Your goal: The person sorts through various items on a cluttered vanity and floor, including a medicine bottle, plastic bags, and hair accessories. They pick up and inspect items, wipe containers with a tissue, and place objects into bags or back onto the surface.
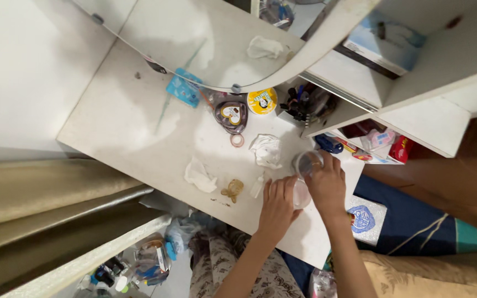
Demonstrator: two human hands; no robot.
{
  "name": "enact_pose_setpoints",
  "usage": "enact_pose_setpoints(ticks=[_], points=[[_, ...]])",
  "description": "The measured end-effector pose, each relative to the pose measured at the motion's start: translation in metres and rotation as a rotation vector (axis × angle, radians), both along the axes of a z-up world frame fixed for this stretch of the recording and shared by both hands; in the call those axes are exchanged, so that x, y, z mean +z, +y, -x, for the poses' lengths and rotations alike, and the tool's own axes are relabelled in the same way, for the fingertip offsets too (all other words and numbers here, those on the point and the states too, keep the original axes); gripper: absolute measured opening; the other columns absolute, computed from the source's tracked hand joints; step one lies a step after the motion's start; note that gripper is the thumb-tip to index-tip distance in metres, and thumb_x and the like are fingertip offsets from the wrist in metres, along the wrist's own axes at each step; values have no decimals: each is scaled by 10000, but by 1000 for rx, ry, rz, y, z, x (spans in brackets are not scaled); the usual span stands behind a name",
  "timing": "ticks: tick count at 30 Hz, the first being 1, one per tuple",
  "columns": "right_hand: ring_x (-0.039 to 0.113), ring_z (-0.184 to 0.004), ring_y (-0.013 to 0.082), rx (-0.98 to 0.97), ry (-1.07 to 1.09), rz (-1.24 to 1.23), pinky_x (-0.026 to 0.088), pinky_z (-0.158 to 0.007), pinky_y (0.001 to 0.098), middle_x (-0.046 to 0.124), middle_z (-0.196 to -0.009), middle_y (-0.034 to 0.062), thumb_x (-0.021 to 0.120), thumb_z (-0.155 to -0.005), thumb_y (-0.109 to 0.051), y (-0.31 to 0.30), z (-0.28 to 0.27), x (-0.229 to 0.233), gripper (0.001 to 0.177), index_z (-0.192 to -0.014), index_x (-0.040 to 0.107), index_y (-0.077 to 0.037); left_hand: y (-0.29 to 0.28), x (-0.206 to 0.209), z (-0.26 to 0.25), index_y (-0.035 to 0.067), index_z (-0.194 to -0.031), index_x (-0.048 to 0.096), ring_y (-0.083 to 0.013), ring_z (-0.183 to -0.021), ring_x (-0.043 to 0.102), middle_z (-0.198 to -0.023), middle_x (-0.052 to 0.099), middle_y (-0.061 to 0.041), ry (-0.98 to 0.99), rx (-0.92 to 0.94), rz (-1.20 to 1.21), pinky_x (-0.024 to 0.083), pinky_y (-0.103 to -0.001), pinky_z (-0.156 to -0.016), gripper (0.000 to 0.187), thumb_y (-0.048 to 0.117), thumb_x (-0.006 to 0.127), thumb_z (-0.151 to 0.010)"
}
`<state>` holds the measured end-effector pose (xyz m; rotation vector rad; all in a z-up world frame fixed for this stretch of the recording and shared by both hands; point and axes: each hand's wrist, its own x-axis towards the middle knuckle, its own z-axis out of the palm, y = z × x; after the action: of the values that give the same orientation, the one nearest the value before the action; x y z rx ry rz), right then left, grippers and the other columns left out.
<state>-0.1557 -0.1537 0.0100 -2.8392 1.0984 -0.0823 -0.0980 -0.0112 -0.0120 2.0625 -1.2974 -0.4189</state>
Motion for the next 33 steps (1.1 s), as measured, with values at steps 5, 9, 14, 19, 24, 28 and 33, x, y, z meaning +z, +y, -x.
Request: enact_pose_setpoints(ticks=[5, 9, 14, 19, 24, 28, 33], points=[[614, -1156, 323, 111, -261, -208, 559, -942, 438, 651, -1164, 92, 660, -872, -45, 7, -28, -9, 229, -1089, 724, -78, 14, 5, -12, -28, -1445, 340, -400, -1295, 421, -1402, 448, -222, 59, 44, 143, 219, -625, -1132, 944, 244, 859, -705], [611, -1096, 329, 169, -125, -357, 540, -898, 460, 611, -1162, 120, 702, -873, -79, 7, -69, -36, 246, -1119, 697, -88, 29, -1, -31, 47, -1422, 434, -362, -1303, 471, -1378, 513, -178, 100, 217, 261, 349, -547, -1139, 663, 27, 707, -818], [565, -1086, 393, 146, 29, -371, 506, -902, 465, 538, -1159, 186, 825, -708, -90, 9, -99, -77, 507, -1151, 585, -34, 45, -8, -79, 57, -1205, 580, -352, -1110, 532, -1145, 565, -154, 102, 573, 143, 418, -499, -980, 372, -9, 674, -851], [606, -1054, 375, 226, -29, -369, 532, -914, 435, 582, -1142, 174, 775, -783, -40, 20, -99, -125, 400, -1132, 580, -45, 40, -13, -112, 40, -1166, 621, -344, -1072, 560, -1114, 589, -142, 42, 555, 184, 463, -446, -929, 344, -34, 674, -834], [628, -1085, 338, 108, 17, -418, 552, -878, 449, 622, -1119, 123, 755, -810, -66, 24, -97, -117, 316, -1090, 609, -78, 4, -53, -136, 24, -1140, 646, -318, -1040, 567, -1098, 594, -128, -284, 350, 47, 469, -443, -847, 368, 66, 714, -780], [607, -1099, 344, 81, 64, -333, 547, -859, 461, 619, -1112, 127, 771, -786, -102, 24, -96, -93, 322, -1073, 627, -76, -11, -81, -146, 54, -1043, 667, -274, -1059, 574, -1092, 589, -99, -466, 317, -151, 487, -408, -871, 211, 56, 705, -836], [649, -950, 334, 61, -207, -331, 555, -814, 429, 635, -1047, 135, 724, -813, -74, 32, -87, -57, 258, -1064, 668, -60, 5, -56, -140, 12, -971, 649, -342, -1060, 571, -1160, 588, -157, -202, 351, 207, 487, -440, -903, 173, 16, 727, -816]])
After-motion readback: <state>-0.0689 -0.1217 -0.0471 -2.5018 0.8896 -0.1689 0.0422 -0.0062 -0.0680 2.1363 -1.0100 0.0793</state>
